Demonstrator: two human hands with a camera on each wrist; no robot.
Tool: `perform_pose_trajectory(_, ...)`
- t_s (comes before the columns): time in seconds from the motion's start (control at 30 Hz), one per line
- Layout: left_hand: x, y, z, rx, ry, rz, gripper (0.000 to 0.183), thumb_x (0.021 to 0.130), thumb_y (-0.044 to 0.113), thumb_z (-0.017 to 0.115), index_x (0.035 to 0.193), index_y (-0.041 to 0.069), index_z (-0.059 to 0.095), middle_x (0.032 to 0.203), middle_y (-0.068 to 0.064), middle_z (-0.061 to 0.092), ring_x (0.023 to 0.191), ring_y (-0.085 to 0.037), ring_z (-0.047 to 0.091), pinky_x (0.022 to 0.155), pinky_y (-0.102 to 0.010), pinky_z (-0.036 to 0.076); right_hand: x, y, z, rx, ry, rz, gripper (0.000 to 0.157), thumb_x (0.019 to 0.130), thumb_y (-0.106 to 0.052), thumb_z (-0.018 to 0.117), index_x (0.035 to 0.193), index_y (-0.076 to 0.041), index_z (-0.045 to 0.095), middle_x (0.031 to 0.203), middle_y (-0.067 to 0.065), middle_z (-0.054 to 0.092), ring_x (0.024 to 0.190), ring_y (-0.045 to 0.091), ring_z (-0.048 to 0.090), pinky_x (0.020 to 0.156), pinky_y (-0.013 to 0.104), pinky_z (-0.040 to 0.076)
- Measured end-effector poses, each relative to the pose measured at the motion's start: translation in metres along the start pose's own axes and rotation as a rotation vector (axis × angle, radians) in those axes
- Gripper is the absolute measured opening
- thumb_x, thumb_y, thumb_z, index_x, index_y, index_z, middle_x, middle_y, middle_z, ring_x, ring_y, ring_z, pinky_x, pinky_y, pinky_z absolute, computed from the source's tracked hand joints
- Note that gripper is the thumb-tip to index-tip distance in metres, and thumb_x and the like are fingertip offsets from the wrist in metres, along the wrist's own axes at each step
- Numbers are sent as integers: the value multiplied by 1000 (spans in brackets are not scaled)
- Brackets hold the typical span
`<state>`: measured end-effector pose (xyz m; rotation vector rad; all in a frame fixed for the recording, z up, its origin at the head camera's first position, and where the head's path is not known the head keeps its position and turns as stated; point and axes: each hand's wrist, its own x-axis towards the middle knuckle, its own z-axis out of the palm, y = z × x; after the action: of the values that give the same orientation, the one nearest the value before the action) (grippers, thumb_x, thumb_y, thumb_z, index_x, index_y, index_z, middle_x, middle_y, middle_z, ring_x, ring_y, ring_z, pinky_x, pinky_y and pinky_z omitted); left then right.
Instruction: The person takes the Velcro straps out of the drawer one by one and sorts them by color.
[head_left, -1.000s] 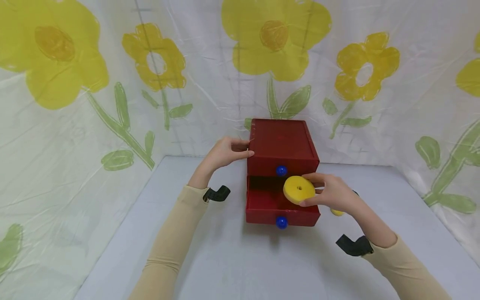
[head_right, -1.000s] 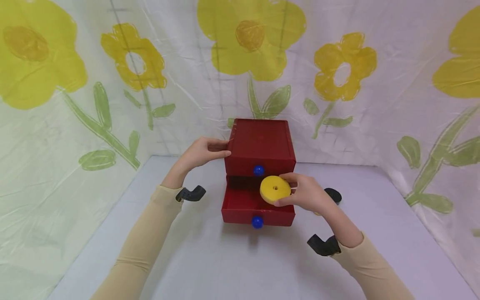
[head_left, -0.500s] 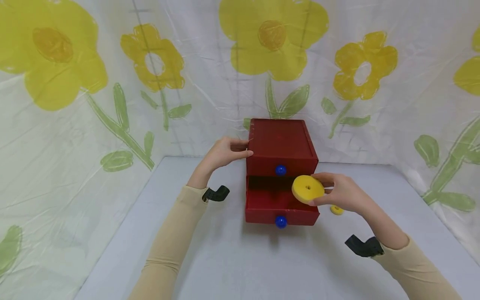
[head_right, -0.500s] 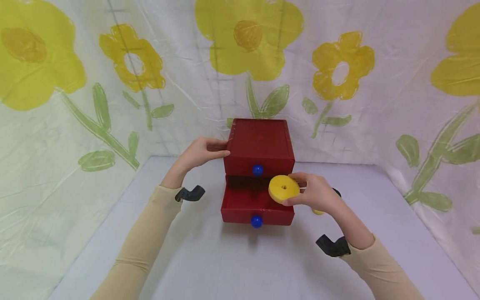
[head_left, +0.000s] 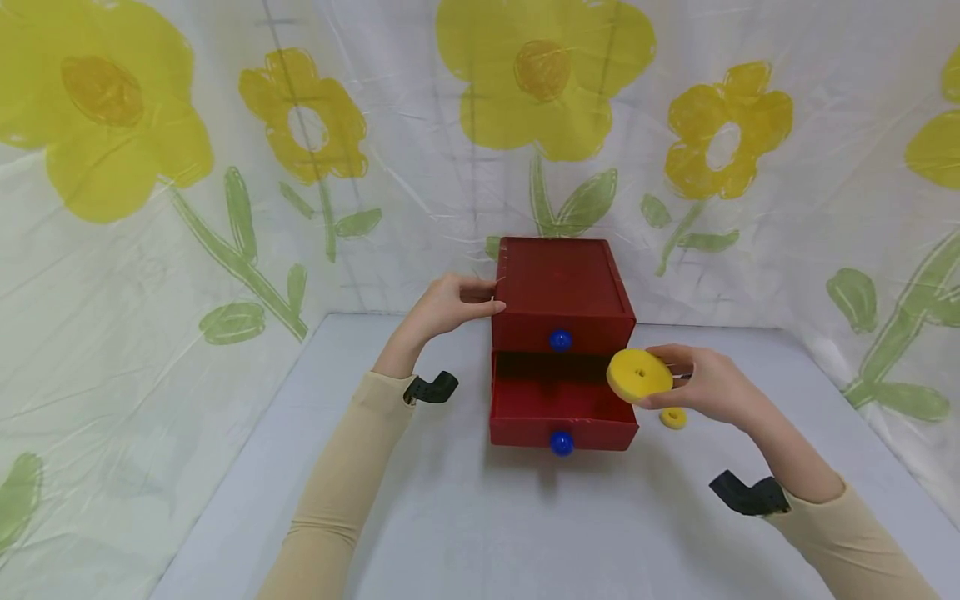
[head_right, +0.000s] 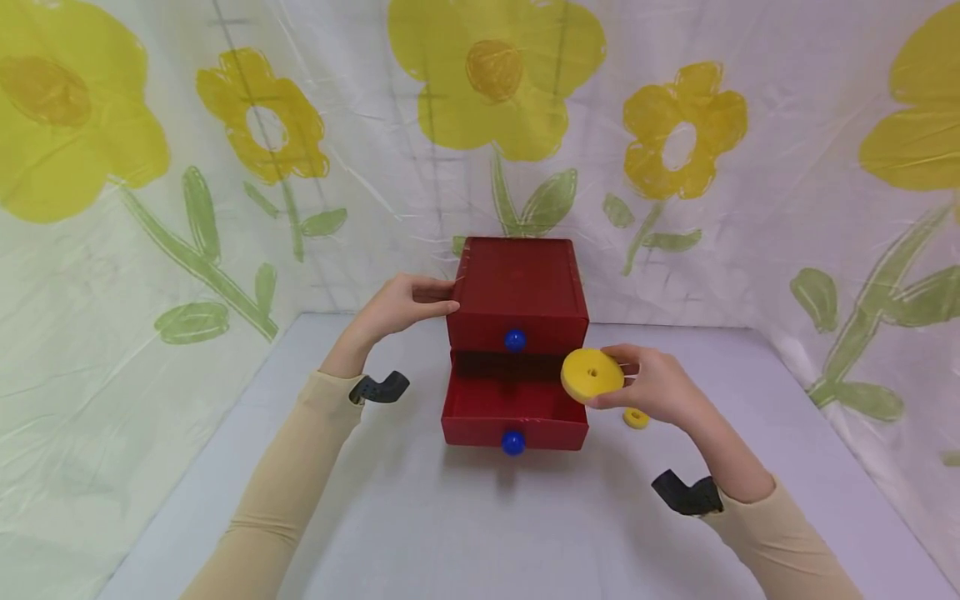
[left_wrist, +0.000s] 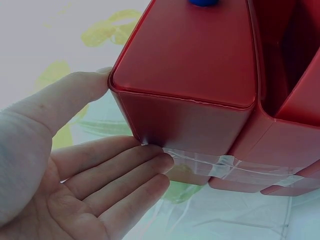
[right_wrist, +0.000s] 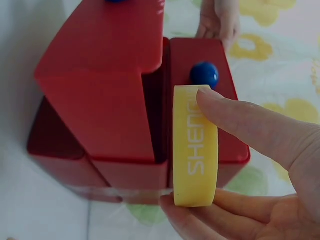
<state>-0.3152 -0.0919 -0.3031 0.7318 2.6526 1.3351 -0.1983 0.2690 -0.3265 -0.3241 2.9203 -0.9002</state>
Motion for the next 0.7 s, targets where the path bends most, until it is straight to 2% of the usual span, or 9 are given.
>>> perform_pose_trajectory(0.47, 1, 0, 0, 17, -1, 2, 53, 85, 40, 69, 131, 15, 59, 124, -5, 64, 111, -17, 62, 92, -38, 51, 0, 27, -8, -8, 3, 63, 85, 73, -46, 78, 136, 3, 46, 128, 28, 53, 110, 44, 54, 78, 47, 55)
perform_pose_trajectory(0.7, 0, 0, 0, 17, -3, 4, 54, 85, 41, 69, 131, 14, 59, 125, -5, 64, 112, -18, 62, 93, -39, 51, -1, 40, -9, -1, 4, 93, 84, 76, -42, 78, 135, 7, 44, 129, 31, 51, 111, 47, 53, 80, 50, 54)
